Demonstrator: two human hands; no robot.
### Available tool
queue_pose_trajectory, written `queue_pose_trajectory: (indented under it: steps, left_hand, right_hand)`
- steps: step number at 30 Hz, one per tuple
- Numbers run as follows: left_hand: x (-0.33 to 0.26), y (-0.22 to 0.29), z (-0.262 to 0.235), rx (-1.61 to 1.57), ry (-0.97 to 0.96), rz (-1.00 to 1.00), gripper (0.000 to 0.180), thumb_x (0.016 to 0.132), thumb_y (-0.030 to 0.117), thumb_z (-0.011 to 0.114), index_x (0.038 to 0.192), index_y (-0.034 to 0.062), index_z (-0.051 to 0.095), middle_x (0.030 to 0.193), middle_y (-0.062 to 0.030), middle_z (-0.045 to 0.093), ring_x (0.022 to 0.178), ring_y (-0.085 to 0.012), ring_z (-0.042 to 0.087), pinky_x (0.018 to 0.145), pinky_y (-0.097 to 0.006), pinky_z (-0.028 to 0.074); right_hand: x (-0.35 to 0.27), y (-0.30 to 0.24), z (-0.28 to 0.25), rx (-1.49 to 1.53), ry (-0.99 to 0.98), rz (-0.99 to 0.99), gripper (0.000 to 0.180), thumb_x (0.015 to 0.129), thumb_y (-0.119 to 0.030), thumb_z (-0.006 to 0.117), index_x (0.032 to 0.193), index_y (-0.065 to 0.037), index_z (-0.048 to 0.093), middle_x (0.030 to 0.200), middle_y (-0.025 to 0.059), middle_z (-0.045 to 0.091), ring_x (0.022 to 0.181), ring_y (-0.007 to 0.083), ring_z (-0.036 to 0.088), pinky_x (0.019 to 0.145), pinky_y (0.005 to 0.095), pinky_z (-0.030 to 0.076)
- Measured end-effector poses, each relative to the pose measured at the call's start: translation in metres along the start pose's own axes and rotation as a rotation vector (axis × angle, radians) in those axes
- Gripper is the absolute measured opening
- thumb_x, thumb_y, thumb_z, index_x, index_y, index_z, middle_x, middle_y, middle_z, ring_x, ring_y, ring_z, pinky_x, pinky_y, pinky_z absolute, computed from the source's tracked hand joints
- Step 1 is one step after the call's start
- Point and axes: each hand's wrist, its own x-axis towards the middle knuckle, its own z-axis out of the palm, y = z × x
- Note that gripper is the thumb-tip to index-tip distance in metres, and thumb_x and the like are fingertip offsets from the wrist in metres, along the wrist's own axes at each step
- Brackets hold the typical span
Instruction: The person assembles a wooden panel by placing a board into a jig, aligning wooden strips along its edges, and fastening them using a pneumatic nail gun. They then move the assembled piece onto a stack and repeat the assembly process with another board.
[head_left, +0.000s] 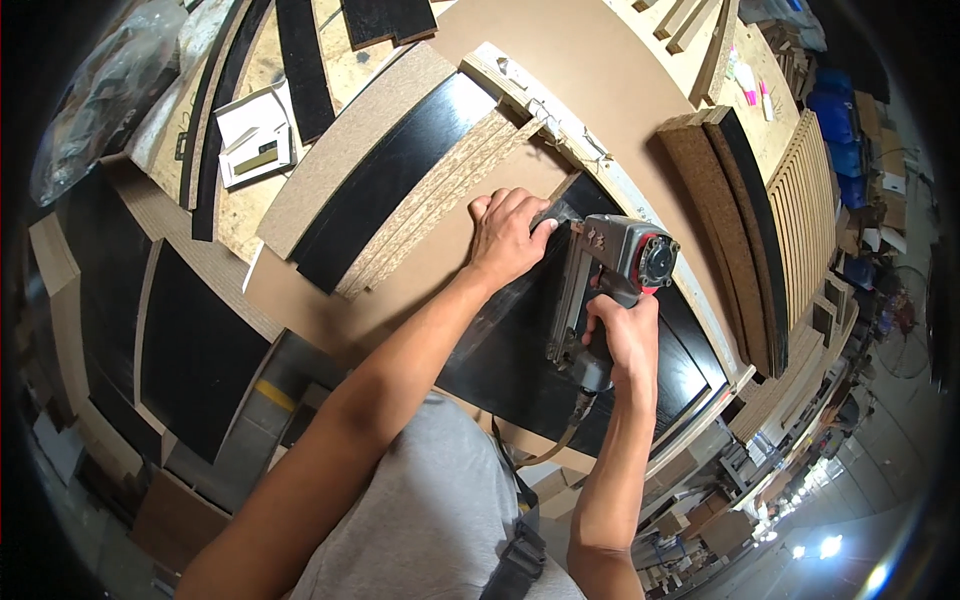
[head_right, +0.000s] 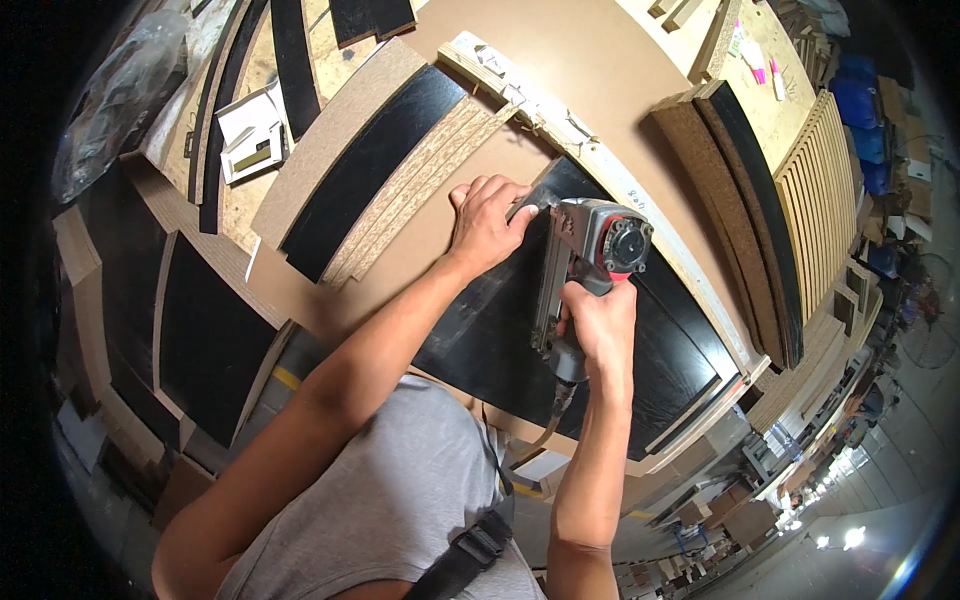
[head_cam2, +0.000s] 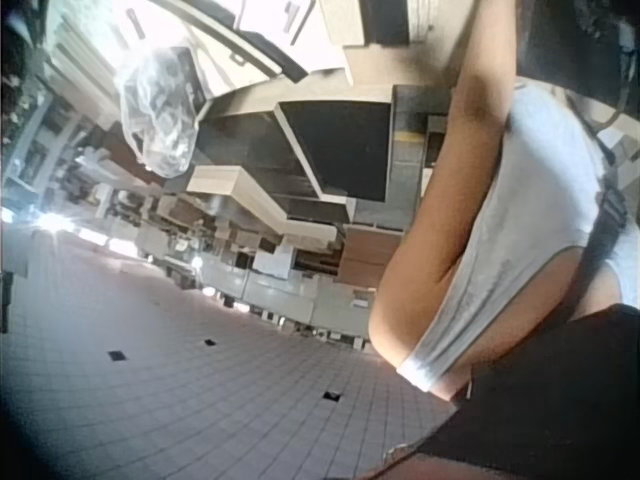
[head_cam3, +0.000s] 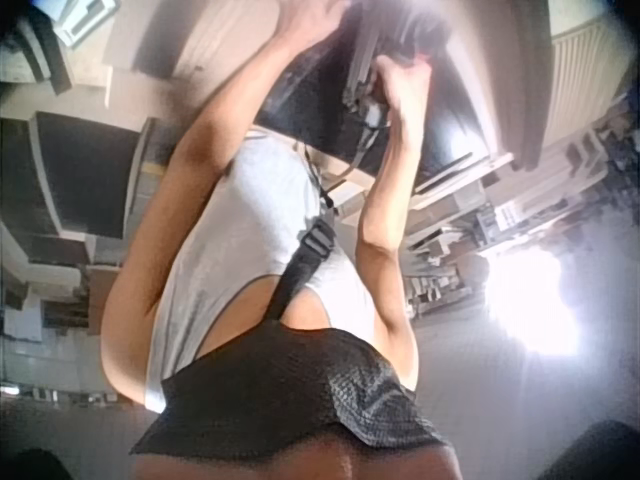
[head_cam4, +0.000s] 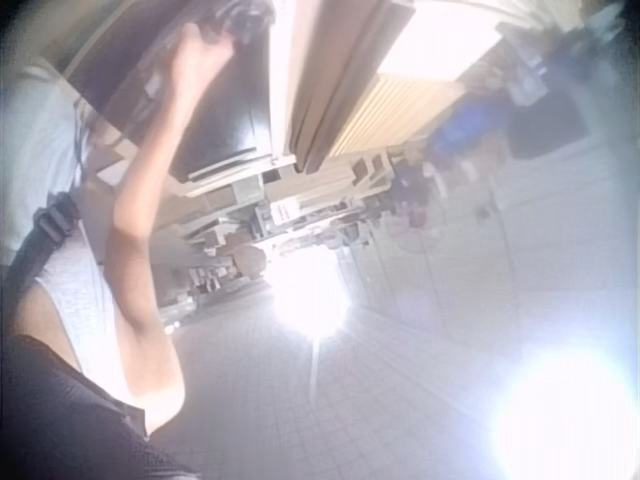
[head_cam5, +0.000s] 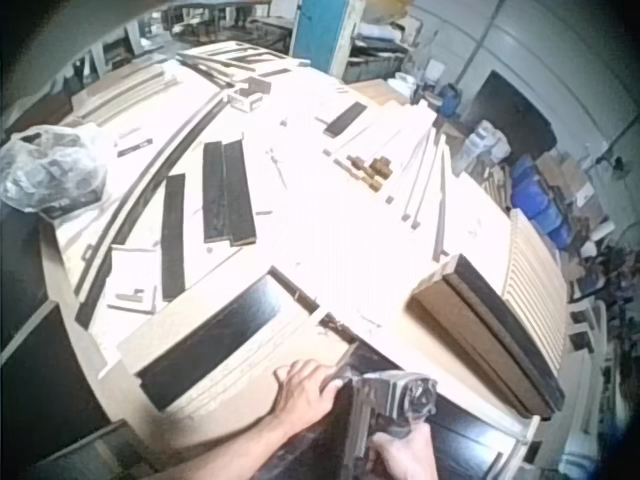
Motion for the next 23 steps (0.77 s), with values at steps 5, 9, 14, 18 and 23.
queue_pose_trajectory:
  steps: [5,9,14,18,23]
  left_hand:
    - [-0.001,0.001,-0.001,0.011,-0.004,-0.013,0.022,0.085,0.020,0.074,0.104,0.0099,0.071,0.103,-0.0039,0.066,0.104,-0.0244,0.058,0.094,-0.043,0.033]
    - [-0.001,-0.001,0.000,0.016,-0.009,-0.022,0.024,0.086,0.023,0.073,0.105,0.0099,0.071,0.104,-0.0048,0.067,0.105,-0.0251,0.058,0.095,-0.043,0.033]
    - [-0.003,-0.010,-0.007,-0.026,-0.079,0.002,0.029,0.087,0.025,0.073,0.111,0.0096,0.072,0.107,-0.0057,0.067,0.107,-0.0257,0.058,0.097,-0.043,0.033]
    - [-0.037,-0.018,-0.048,-0.015,-0.204,0.077,0.035,0.087,0.025,0.073,0.117,0.0083,0.071,0.110,-0.0088,0.066,0.111,-0.0281,0.057,0.099,-0.045,0.034]
    - [-0.135,-0.032,-0.108,0.084,-0.429,0.019,0.052,0.082,0.029,0.079,0.128,0.0082,0.067,0.120,-0.0142,0.063,0.123,-0.0302,0.053,0.106,-0.046,0.033]
  right_hand:
    - [0.003,0.003,0.000,-0.064,0.009,-0.002,0.016,0.076,-0.002,0.059,0.091,0.002,0.063,0.061,0.0065,0.058,0.048,0.0154,0.054,0.048,0.0298,0.045]
    - [-0.001,0.017,0.002,0.001,0.050,-0.099,0.008,0.075,-0.004,0.060,0.077,0.003,0.062,0.058,0.0053,0.059,0.046,0.0144,0.057,0.047,0.0305,0.045]
    - [-0.053,0.068,0.007,0.020,0.091,-0.111,0.009,0.076,-0.003,0.060,0.082,0.003,0.062,0.059,0.0044,0.059,0.048,0.0128,0.057,0.048,0.0299,0.045]
    - [-0.102,0.124,0.011,-0.002,0.101,-0.025,0.007,0.073,0.004,0.061,0.080,0.004,0.060,0.062,0.0046,0.059,0.049,0.0141,0.056,0.047,0.0294,0.046]
    - [-0.148,0.169,0.023,0.092,0.140,0.016,0.012,0.073,0.003,0.061,0.086,0.003,0.062,0.063,0.0083,0.062,0.049,0.0174,0.059,0.049,0.0314,0.047]
